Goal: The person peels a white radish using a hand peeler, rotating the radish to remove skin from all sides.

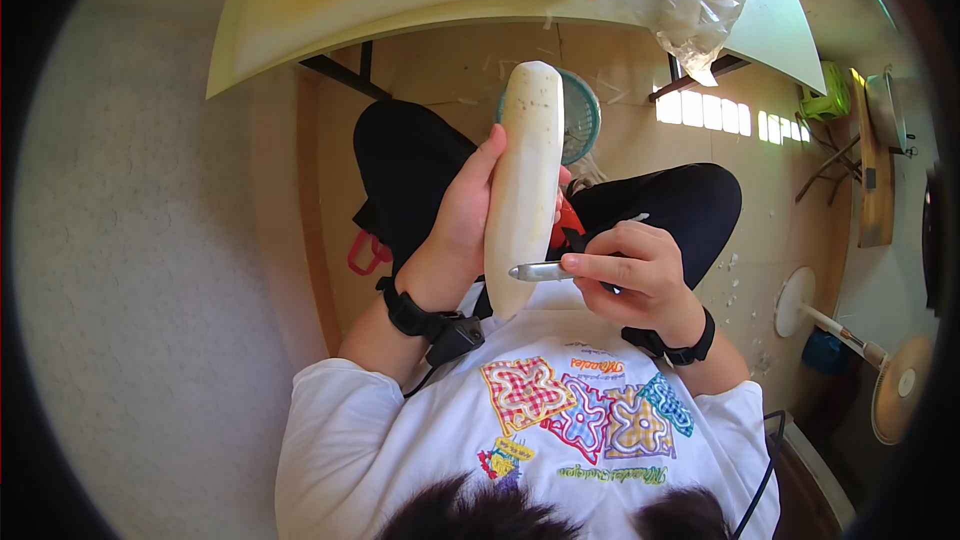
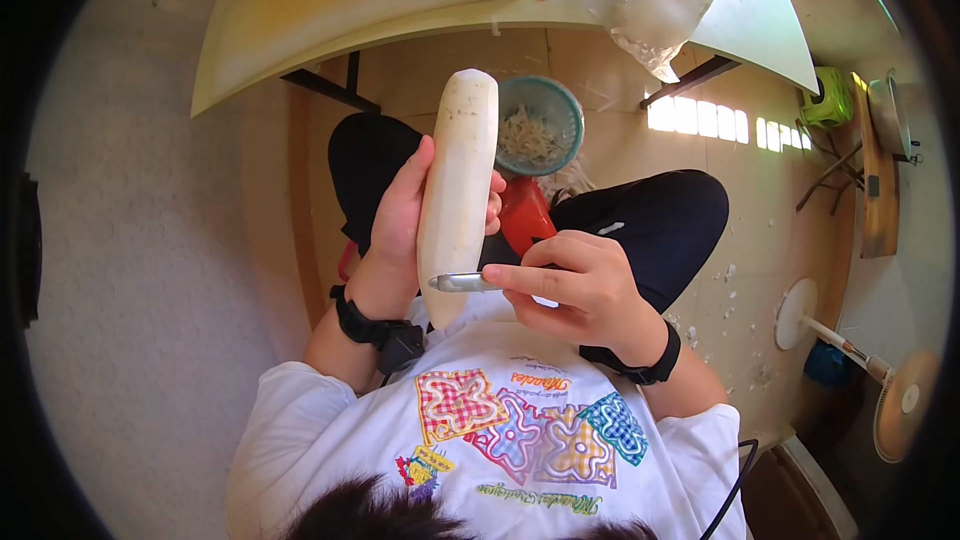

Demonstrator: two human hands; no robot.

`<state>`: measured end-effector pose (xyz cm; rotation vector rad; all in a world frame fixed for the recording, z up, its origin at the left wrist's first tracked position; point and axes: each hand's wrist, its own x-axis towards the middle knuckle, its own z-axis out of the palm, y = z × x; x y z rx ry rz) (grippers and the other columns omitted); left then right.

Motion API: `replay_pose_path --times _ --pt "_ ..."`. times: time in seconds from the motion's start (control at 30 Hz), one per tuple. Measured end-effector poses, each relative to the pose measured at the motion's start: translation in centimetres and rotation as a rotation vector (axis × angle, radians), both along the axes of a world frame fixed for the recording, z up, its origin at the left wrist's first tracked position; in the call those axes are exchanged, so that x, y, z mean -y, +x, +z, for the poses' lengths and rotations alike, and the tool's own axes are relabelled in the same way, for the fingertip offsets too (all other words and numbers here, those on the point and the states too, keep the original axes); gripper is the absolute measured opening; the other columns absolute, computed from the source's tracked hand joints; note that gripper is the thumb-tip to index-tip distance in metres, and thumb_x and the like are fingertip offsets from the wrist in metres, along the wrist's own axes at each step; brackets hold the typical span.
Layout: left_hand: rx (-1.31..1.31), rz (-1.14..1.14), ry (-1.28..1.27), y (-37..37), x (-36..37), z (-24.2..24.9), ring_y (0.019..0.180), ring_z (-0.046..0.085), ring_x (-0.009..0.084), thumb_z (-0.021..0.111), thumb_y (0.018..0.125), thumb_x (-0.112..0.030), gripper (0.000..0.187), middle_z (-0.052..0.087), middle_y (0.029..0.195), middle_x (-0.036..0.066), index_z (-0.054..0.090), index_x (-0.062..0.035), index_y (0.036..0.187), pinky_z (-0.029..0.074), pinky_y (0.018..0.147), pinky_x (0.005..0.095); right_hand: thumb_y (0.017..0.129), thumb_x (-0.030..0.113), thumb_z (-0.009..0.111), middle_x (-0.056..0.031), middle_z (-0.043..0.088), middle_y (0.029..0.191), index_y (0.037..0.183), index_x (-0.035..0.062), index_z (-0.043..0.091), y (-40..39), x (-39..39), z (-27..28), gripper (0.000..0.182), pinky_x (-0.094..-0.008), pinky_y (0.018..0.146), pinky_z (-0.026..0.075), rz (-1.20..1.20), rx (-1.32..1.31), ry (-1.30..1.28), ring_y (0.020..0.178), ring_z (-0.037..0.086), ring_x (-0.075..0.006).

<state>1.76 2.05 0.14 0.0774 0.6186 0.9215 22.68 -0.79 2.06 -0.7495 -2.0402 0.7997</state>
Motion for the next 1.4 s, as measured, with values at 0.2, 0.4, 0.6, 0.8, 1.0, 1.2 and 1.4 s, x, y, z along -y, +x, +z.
replay_pose_path --times 0.2,0.4,0.6,0.8,1.0,1.2,1.4 --pt "0.072 -0.011 0.066 -0.1 0.2 -1.2 0.076 0.067 0.0228 0.039 0.101 -0.055 0.061 0.066 0.097 0.015 0.056 -0.0006 0.121 0.057 0.072 0.0392 0.062 0.000 0.076 -0.0016 0.060 0.075 0.108 0.0175 0.075 -0.5 0.1 -0.3 0.049 -0.0287 0.049 0.046 -0.015 0.032 0.047 0.057 0.057 -0.0172" --pt "0.092 -0.074 0.091 -0.5 0.4 -1.7 0.080 0.069 0.0239 0.040 0.101 -0.056 0.061 0.067 0.093 0.013 0.059 -0.0001 0.115 0.058 0.072 0.0374 0.061 0.000 0.076 -0.0012 0.060 0.075 0.109 0.0172 0.075 -0.6 0.1 -0.5 0.050 -0.0283 0.048 0.045 -0.059 0.077 0.102 0.057 0.056 -0.0166" --pt "0.051 -0.053 0.018 -0.2 0.9 -0.4 0.076 0.070 0.0237 0.040 0.102 -0.052 0.056 0.068 0.093 0.013 0.059 -0.0018 0.117 0.058 0.071 0.0365 0.064 -0.001 0.076 -0.0014 0.061 0.076 0.109 0.0156 0.075 -0.5 -0.7 -0.4 0.048 -0.0280 0.050 0.045 -0.143 0.086 0.150 0.059 0.057 -0.0168" --pt "0.134 -0.051 0.065 -0.2 1.1 -0.2 0.080 0.070 0.0238 0.039 0.103 -0.051 0.055 0.069 0.097 0.013 0.059 -0.0022 0.119 0.058 0.073 0.0367 0.068 -0.003 0.075 -0.0029 0.063 0.076 0.112 0.0152 0.074 -0.1 -1.8 -0.9 0.047 -0.0282 0.051 0.046 -0.177 0.086 0.177 0.060 0.058 -0.0179" --pt "0.071 -0.155 0.035 -0.3 1.7 -0.9 0.078 0.068 0.0251 0.036 0.103 -0.052 0.059 0.068 0.096 0.014 0.058 0.0004 0.120 0.058 0.071 0.0383 0.072 -0.003 0.074 -0.0037 0.065 0.077 0.114 0.0152 0.074 0.9 -3.4 -0.6 0.046 -0.0276 0.051 0.046 -0.240 0.108 0.160 0.059 0.058 -0.0174" --pt "0.072 -0.190 0.016 -0.5 1.6 -0.3 0.076 0.067 0.0248 0.037 0.103 -0.052 0.059 0.067 0.094 0.014 0.058 0.0006 0.120 0.057 0.072 0.0380 0.072 -0.003 0.074 -0.0038 0.064 0.075 0.112 0.0153 0.074 0.9 -4.4 -0.2 0.044 -0.0279 0.051 0.046 -0.267 0.128 0.230 0.058 0.057 -0.0171" --pt "0.105 -0.193 -0.042 -0.5 2.1 -0.4 0.075 0.067 0.0244 0.038 0.102 -0.052 0.059 0.067 0.093 0.014 0.058 -0.0002 0.122 0.056 0.071 0.0371 0.077 -0.004 0.073 -0.0075 0.065 0.077 0.115 0.0105 0.073 1.5 -6.1 -0.1 0.041 -0.0279 0.054 0.048 -0.411 0.150 0.270 0.061 0.059 -0.0185"
